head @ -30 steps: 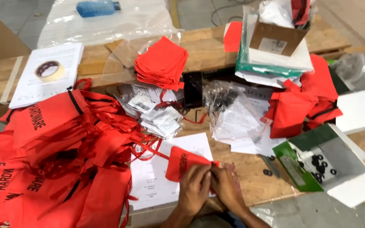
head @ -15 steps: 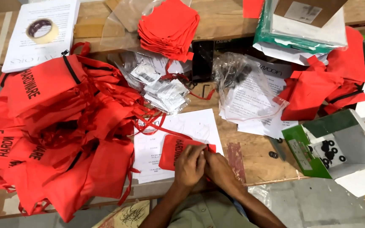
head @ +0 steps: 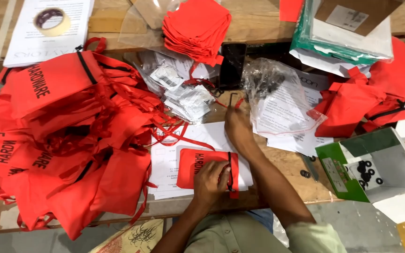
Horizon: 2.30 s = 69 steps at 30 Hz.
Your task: Packing small hardware components into small red pouches with instruction sheets.
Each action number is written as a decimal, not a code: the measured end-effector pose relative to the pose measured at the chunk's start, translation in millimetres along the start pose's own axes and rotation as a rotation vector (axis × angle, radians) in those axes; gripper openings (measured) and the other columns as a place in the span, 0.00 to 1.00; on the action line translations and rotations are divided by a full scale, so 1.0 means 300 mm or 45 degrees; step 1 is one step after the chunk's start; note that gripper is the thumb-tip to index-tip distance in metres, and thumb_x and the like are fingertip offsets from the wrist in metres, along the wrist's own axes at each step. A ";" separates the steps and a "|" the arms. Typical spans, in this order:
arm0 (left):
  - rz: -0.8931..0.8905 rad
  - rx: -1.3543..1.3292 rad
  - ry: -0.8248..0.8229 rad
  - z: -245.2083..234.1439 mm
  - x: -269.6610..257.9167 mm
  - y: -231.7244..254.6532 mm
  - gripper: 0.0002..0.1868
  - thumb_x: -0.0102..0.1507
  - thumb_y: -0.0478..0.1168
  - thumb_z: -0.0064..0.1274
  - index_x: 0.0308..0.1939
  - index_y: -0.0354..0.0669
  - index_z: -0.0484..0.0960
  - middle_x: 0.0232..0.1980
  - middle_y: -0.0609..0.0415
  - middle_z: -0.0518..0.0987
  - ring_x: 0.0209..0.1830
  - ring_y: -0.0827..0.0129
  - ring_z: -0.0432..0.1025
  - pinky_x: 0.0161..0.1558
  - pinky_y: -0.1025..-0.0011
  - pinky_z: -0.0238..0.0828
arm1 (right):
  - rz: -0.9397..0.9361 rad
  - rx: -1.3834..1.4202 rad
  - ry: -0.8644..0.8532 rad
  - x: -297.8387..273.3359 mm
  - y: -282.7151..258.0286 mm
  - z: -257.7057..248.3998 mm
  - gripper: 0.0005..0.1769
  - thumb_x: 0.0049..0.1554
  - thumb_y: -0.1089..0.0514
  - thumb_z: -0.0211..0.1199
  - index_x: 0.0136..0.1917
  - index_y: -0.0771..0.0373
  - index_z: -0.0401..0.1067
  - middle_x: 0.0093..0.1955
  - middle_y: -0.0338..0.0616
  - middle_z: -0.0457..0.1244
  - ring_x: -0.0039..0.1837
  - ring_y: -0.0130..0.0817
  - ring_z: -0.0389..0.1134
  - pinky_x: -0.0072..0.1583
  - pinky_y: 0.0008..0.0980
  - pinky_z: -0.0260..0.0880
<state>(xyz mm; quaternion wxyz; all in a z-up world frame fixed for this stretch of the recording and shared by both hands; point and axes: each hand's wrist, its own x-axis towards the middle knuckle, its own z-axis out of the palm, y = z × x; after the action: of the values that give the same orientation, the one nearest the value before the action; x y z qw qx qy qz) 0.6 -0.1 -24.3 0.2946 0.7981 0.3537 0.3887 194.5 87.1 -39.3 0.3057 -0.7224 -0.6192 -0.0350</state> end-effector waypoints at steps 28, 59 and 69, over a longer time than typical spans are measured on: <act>-0.087 -0.323 0.189 -0.079 -0.033 0.052 0.16 0.70 0.31 0.51 0.61 0.30 0.72 0.47 0.42 0.77 0.46 0.57 0.75 0.51 0.62 0.73 | 0.598 1.083 -0.728 -0.374 -0.152 -0.419 0.11 0.64 0.59 0.58 0.48 0.71 0.75 0.28 0.40 0.61 0.31 0.23 0.59 0.34 0.29 0.60; -0.384 -0.545 -0.073 0.032 -0.029 -0.044 0.16 0.70 0.38 0.50 0.60 0.37 0.70 0.46 0.52 0.79 0.44 0.69 0.73 0.51 0.69 0.69 | 0.183 0.343 0.068 -0.135 -0.012 -0.555 0.12 0.59 0.68 0.61 0.56 0.70 0.76 0.45 0.56 0.69 0.45 0.48 0.72 0.48 0.42 0.70; 0.169 0.017 0.060 0.061 -0.048 -0.026 0.11 0.65 0.33 0.53 0.52 0.41 0.79 0.47 0.47 0.80 0.48 0.51 0.72 0.56 0.53 0.62 | -0.530 -0.376 -0.368 0.475 0.845 0.162 0.43 0.33 0.57 0.72 0.63 0.70 0.70 0.56 0.67 0.67 0.59 0.60 0.68 0.61 0.48 0.68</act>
<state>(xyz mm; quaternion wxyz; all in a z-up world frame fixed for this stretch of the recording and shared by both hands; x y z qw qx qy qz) 6.7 -10.6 -45.7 0.2547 0.8123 0.3095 0.4237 443.7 223.5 -118.4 0.0920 -0.6139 -0.7795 -0.0833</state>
